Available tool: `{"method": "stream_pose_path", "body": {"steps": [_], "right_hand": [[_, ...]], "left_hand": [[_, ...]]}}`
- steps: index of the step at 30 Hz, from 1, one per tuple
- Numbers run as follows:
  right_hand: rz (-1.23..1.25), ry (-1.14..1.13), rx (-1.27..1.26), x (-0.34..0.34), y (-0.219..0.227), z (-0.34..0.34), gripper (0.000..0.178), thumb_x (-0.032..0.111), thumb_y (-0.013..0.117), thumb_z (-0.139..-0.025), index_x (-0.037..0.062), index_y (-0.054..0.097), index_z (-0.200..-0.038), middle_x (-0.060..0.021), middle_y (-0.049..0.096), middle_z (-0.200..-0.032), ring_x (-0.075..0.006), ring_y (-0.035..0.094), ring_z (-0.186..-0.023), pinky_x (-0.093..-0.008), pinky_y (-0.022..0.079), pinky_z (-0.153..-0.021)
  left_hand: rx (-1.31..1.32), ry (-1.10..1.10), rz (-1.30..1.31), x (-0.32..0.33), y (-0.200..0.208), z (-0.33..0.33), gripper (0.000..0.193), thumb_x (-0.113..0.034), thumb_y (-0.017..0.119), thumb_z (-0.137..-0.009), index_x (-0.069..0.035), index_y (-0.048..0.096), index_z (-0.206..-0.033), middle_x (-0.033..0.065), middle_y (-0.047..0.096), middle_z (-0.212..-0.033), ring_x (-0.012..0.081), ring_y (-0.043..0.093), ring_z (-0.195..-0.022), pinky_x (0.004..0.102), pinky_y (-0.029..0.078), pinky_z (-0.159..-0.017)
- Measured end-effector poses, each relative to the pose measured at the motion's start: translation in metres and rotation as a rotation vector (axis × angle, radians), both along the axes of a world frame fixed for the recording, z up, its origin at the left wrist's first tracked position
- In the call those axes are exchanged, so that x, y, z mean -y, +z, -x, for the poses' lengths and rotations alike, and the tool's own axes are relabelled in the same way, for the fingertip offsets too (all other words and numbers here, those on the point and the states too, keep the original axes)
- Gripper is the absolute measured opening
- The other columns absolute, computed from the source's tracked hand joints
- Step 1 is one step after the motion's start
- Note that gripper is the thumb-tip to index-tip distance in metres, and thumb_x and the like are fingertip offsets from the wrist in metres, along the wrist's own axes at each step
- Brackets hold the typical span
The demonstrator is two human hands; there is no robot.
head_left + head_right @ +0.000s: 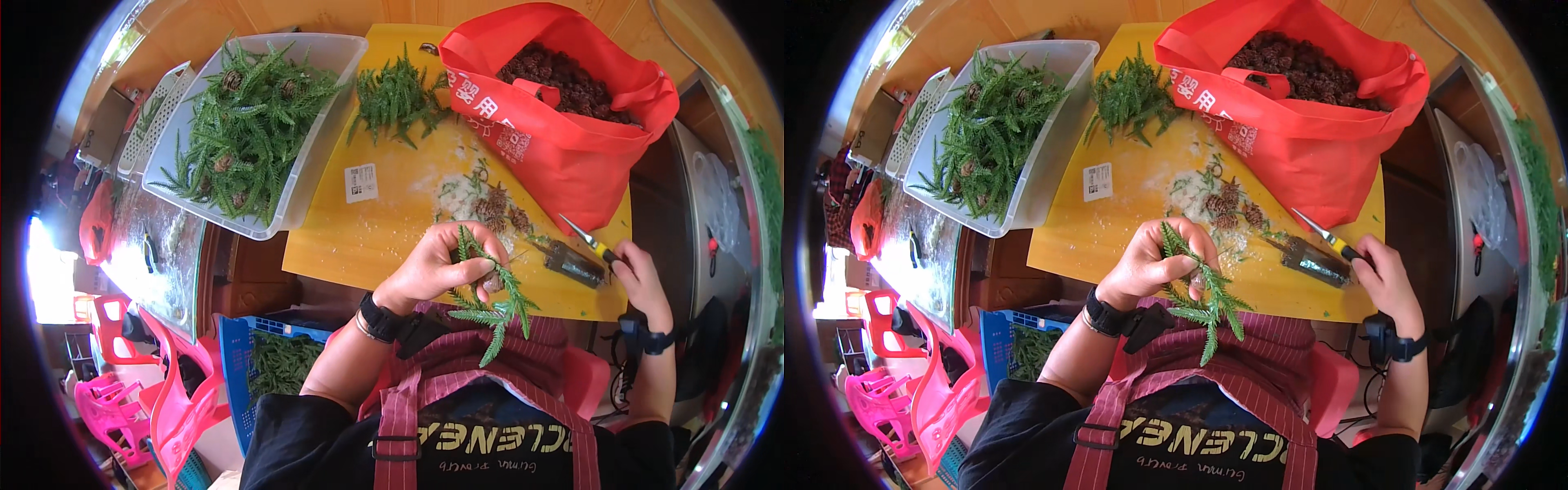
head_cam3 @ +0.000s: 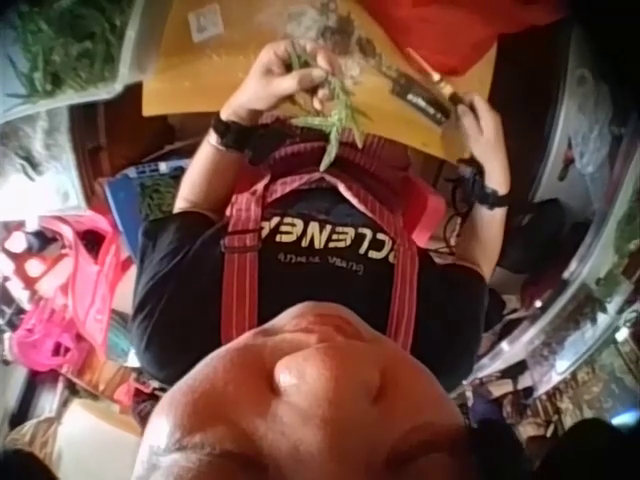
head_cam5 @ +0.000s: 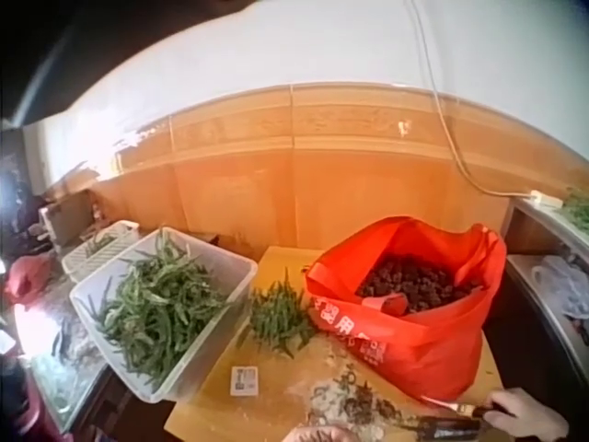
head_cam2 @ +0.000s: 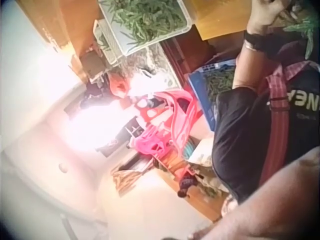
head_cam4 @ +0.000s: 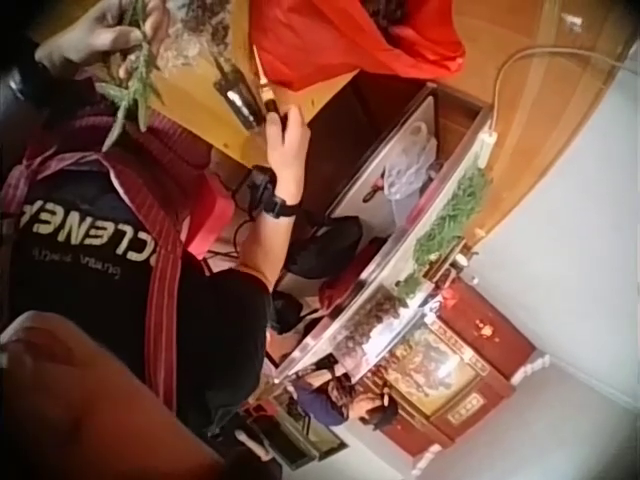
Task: Trimming and cleaning green plant branches using small scissors at a workstation.
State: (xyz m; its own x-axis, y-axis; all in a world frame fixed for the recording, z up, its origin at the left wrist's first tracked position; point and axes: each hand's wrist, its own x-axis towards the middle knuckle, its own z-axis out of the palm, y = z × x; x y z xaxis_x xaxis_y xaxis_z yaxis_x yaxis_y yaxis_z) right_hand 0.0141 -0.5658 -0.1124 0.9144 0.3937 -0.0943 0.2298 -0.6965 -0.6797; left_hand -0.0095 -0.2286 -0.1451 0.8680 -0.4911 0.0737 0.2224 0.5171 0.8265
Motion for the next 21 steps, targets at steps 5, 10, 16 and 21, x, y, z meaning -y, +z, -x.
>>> {"method": "stream_pose_path", "body": {"steps": [5, 10, 16, 21], "right_hand": [[-0.096, 0.045, -0.231, -0.027, 0.032, 0.026, 0.029, 0.017, 0.066, -0.071, 0.0051, 0.040, -0.069, -0.0110, 0.065, -0.075, -0.0126, 0.059, -0.067, -0.0255, 0.043, -0.061], [-0.138, 0.198, -0.090, -0.051, 0.037, 0.030, 0.036, 0.021, 0.072, -0.066, 0.0050, 0.040, -0.064, -0.0150, 0.063, -0.078, -0.0268, 0.063, -0.081, -0.0332, 0.046, -0.071], [-0.165, 0.303, 0.071, -0.066, 0.041, 0.026, 0.035, 0.019, 0.074, -0.064, 0.0034, 0.043, -0.065, -0.0187, 0.060, -0.077, -0.0309, 0.062, -0.082, -0.0338, 0.047, -0.067], [-0.126, 0.310, 0.123, -0.071, 0.043, 0.028, 0.034, 0.014, 0.077, -0.059, 0.0029, 0.045, -0.065, -0.0171, 0.058, -0.075, -0.0316, 0.062, -0.079, -0.0320, 0.047, -0.063]], "left_hand": [[0.007, -0.060, -0.009, 0.000, 0.001, 0.000, 0.006, -0.004, 0.055, -0.079, 0.001, 0.053, -0.081, 0.0178, 0.060, -0.085, 0.0165, 0.060, -0.059, 0.0251, 0.050, -0.052], [-0.033, -0.085, 0.042, 0.003, 0.003, 0.003, 0.008, -0.005, 0.057, -0.078, 0.002, 0.053, -0.080, 0.0174, 0.060, -0.082, 0.0165, 0.060, -0.058, 0.0249, 0.049, -0.052], [-0.063, -0.123, 0.040, 0.004, 0.004, 0.007, 0.014, -0.009, 0.060, -0.077, 0.002, 0.054, -0.083, 0.0155, 0.059, -0.082, 0.0161, 0.060, -0.058, 0.0249, 0.048, -0.052], [-0.055, -0.160, 0.050, 0.004, 0.003, 0.008, 0.018, -0.012, 0.062, -0.077, 0.003, 0.054, -0.083, 0.0145, 0.058, -0.081, 0.0158, 0.060, -0.058, 0.0245, 0.048, -0.052]]}}
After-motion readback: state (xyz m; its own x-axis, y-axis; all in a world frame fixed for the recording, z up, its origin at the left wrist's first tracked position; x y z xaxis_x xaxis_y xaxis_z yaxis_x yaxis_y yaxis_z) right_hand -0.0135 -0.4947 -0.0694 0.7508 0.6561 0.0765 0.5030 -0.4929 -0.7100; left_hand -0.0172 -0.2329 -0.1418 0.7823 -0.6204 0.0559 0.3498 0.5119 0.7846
